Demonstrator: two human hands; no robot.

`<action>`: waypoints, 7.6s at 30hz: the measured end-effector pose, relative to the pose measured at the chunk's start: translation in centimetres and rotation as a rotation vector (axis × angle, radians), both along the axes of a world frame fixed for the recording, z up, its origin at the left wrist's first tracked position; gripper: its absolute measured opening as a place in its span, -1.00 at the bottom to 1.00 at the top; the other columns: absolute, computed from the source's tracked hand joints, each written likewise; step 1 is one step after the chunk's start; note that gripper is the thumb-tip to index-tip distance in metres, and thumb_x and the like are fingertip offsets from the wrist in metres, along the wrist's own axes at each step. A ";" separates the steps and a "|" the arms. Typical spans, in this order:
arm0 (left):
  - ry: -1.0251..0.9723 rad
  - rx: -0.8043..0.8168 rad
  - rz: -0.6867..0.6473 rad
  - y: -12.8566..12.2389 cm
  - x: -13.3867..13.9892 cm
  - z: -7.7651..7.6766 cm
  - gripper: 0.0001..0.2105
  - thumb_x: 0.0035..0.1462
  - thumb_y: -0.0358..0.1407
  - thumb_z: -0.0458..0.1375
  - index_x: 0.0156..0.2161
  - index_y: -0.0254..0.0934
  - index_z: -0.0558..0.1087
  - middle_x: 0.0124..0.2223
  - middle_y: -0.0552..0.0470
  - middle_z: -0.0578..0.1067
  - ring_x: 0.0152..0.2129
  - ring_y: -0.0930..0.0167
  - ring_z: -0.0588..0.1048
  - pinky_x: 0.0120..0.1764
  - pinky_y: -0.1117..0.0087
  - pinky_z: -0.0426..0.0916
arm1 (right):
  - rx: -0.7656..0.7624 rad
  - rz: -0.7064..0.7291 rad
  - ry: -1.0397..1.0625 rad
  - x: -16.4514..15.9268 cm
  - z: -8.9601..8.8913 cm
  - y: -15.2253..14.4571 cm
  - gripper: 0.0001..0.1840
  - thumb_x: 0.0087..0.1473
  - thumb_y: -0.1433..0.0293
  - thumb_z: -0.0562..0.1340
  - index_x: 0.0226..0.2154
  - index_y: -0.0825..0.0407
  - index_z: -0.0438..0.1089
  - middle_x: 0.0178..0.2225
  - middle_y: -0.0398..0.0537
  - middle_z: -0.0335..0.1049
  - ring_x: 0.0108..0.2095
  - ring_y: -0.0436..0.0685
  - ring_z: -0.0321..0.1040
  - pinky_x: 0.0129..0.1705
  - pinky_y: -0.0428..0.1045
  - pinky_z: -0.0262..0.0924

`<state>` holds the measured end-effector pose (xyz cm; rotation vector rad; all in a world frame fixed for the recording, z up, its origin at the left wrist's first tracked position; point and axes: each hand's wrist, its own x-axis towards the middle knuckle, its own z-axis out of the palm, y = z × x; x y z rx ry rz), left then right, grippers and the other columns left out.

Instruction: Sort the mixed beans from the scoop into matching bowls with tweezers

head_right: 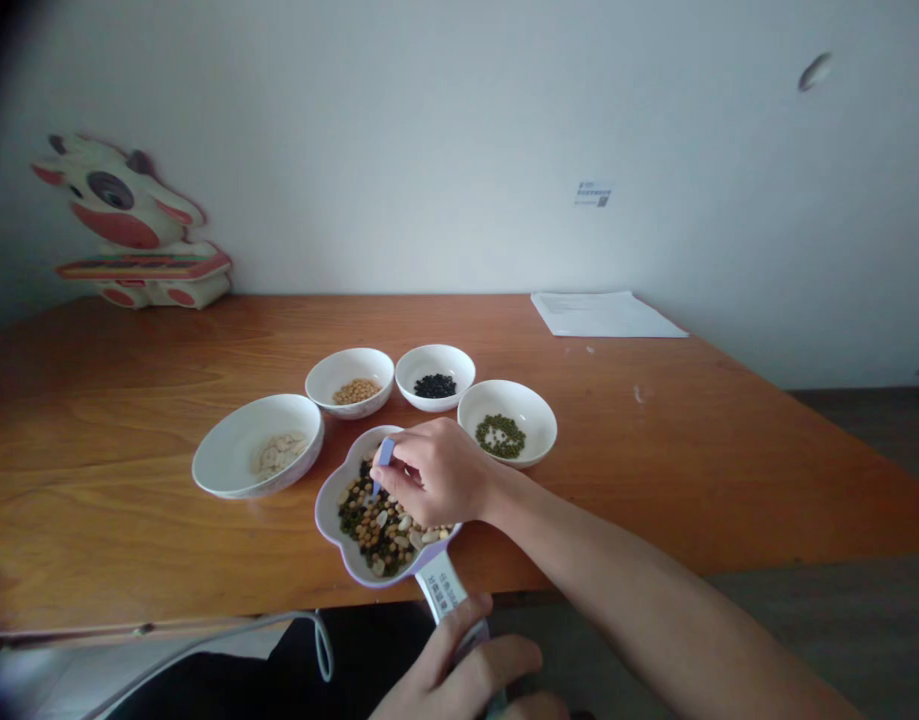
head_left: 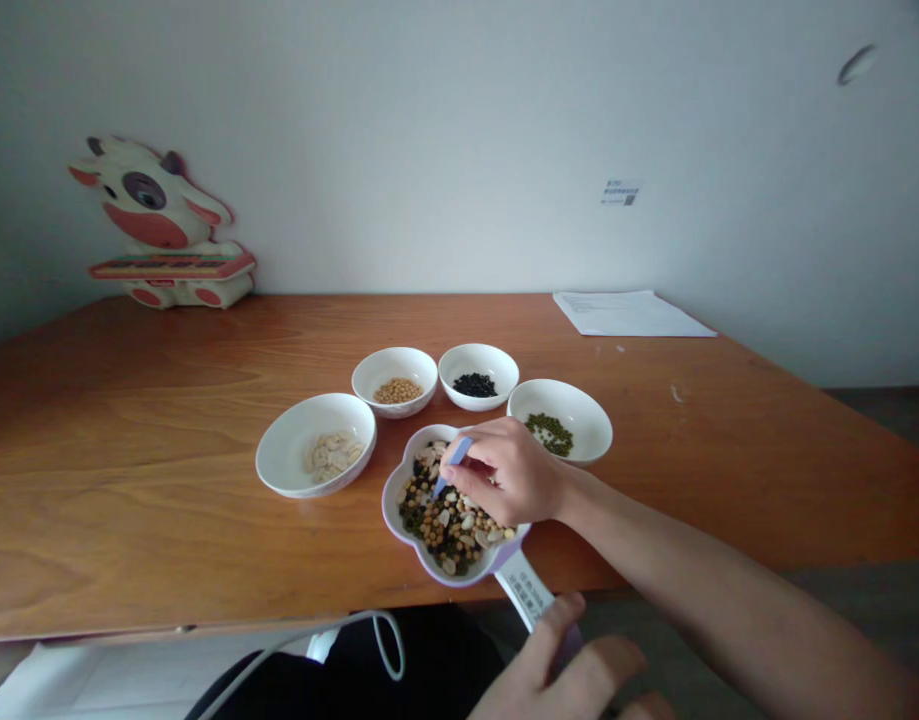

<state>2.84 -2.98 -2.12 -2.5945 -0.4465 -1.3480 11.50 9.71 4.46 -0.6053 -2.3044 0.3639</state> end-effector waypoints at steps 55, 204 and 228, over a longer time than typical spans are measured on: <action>-0.045 -0.036 0.001 -0.1 0.1 0.2 -0.72 0.32 -0.45 -0.03 -0.38 -0.29 0.46 -0.29 0.18 0.44 -0.23 0.52 0.41 0.31 0.11 -0.12 | -0.007 -0.024 -0.064 0.0 -0.2 0.1 -0.73 0.21 0.37 0.14 -0.47 0.10 0.43 -0.57 -0.06 0.41 -0.54 0.03 0.31 -0.43 -0.08 0.19; -0.019 -0.194 -0.078 0.3 -0.1 1.1 -0.69 0.38 -0.45 -0.12 -0.34 -0.38 0.41 -0.43 0.18 0.45 -0.49 0.55 0.39 0.18 0.34 0.09 | -0.008 0.169 0.047 -0.2 -0.3 -0.1 -0.83 0.15 0.43 0.21 -0.41 0.13 0.49 -0.48 -0.05 0.50 -0.53 -0.01 0.30 -0.42 -0.07 0.21; -0.030 -0.184 -0.062 0.5 -0.1 1.1 -0.69 0.39 -0.44 -0.13 -0.34 -0.36 0.41 -0.42 0.20 0.45 -0.50 0.56 0.38 0.16 0.34 0.11 | -0.003 0.149 -0.027 -0.4 -0.3 0.0 -0.80 0.17 0.42 0.22 -0.43 0.15 0.50 -0.44 0.01 0.53 -0.45 0.07 0.42 -0.36 -0.03 0.28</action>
